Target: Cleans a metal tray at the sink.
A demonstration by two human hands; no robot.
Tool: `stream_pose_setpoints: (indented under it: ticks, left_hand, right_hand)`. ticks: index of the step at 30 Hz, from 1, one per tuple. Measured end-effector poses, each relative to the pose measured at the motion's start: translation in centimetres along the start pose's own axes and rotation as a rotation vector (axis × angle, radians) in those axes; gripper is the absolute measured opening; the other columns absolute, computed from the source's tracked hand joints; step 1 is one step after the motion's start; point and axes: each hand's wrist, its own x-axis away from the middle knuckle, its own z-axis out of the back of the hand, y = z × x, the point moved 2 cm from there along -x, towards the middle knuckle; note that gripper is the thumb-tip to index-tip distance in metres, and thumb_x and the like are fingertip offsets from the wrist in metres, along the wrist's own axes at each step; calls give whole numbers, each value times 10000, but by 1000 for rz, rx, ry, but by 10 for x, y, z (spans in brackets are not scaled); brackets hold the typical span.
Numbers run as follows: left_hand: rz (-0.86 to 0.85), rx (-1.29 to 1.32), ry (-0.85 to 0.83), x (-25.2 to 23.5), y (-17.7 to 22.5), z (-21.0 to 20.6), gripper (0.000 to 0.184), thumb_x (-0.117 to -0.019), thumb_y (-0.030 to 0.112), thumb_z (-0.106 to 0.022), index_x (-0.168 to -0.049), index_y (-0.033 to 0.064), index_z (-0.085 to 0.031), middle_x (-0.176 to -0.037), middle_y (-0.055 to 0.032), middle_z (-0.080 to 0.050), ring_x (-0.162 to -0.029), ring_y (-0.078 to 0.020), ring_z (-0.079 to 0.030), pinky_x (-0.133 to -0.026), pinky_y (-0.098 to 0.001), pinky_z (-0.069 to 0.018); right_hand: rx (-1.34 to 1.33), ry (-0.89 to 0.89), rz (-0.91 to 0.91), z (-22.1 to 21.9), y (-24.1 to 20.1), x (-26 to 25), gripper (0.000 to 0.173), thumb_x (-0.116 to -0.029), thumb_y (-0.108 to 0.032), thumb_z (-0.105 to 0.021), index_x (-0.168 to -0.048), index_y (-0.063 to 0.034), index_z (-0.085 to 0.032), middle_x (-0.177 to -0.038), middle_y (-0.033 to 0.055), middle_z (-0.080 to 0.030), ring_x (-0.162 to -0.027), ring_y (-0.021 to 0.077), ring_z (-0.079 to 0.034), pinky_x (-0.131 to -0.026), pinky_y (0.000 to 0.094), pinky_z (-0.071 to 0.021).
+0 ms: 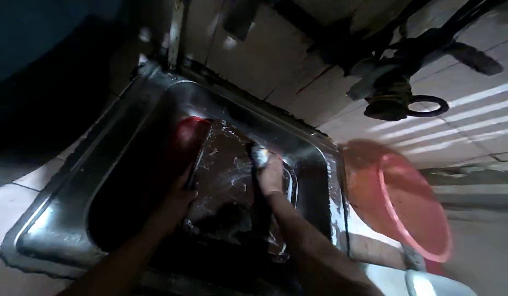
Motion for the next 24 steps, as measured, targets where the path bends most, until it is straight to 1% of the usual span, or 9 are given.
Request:
stream_pose_setpoints:
  ticks: [3, 5, 7, 9, 12, 13, 16, 21, 24]
  left_hand:
    - [12, 8, -6, 1, 2, -1, 701, -1037, 78, -574, -1623, 335, -289, -1481, -112, -524, -1158, -264, -603, -900, -459, -520]
    - [8, 7, 1, 3, 2, -2, 681, -1041, 104, -581, -1620, 331, -303, -1505, -96, -510, -1184, -264, -599, -920, -469, -517]
    - [-45, 3, 14, 3, 1, -1, 667, -1036, 102, -589, -1610, 322, -332, -1498, -83, -524, -1177, -241, -610, -921, -447, -524]
    - [-108, -15, 17, 5, -2, -1, 664, -1041, 96, -575, -1619, 299, -320, -1524, -88, -506, -1220, -242, -599, -962, -455, -514]
    - [-200, 32, -3, 3, -5, -2, 680, -1030, 38, -532, -1629, 254, -296, -1613, -66, -404, -1393, -213, -486, -1094, -450, -446]
    - [-225, 77, -28, 2, -5, -3, 683, -1029, 14, -508, -1633, 240, -284, -1646, -54, -351, -1440, -209, -436, -1125, -454, -419]
    - [-227, 193, -23, 2, -8, -3, 664, -1022, -17, -509, -1611, 242, -347, -1628, -37, -389, -1379, -225, -485, -1041, -466, -457]
    - [-254, 120, 39, -4, -13, -3, 589, -1043, 120, -569, -1586, 275, -401, -1602, -6, -436, -1417, -211, -472, -1106, -493, -438]
    - [-158, 84, 52, -4, -19, -3, 564, -1071, 234, -552, -1601, 239, -360, -1596, -92, -427, -1424, -296, -449, -1101, -569, -414]
  right_hand:
    - [69, -43, -194, 1, 66, -18, 529, -969, -210, -684, -1397, 62, -533, -1456, 309, -503, -1382, 461, -473, -1145, 594, -388]
    - [127, -158, -354, 11, 84, -18, 570, -1006, -249, -634, -1460, 50, -464, -1496, 305, -462, -1378, 459, -480, -1115, 601, -421]
    - [224, -315, -482, 21, 89, -13, 532, -1039, -280, -570, -1440, 56, -472, -1442, 307, -512, -1314, 467, -539, -1048, 615, -470]
    - [268, -420, -537, 23, 92, 2, 480, -1044, -311, -558, -1372, 38, -555, -1377, 280, -583, -1274, 448, -579, -1022, 619, -484]
    - [303, -511, -511, 17, 94, 44, 434, -1034, -321, -556, -1322, -2, -618, -1349, 235, -622, -1265, 409, -596, -1030, 598, -493]
    - [317, -582, -487, 20, 89, 64, 432, -1047, -284, -535, -1364, 4, -591, -1394, 234, -594, -1310, 406, -563, -1071, 586, -463]
    - [287, -690, -534, 27, 76, 126, 442, -1069, -263, -464, -1428, -17, -542, -1440, 224, -563, -1341, 383, -542, -1096, 572, -440]
    - [276, -743, -415, 22, 65, 166, 548, -1025, -304, -568, -1496, -43, -470, -1467, 240, -535, -1342, 419, -537, -1092, 611, -442]
    - [30, -697, -442, 47, 36, 176, 558, -1028, -352, -572, -1443, 15, -510, -1436, 248, -560, -1341, 398, -542, -1115, 582, -428]
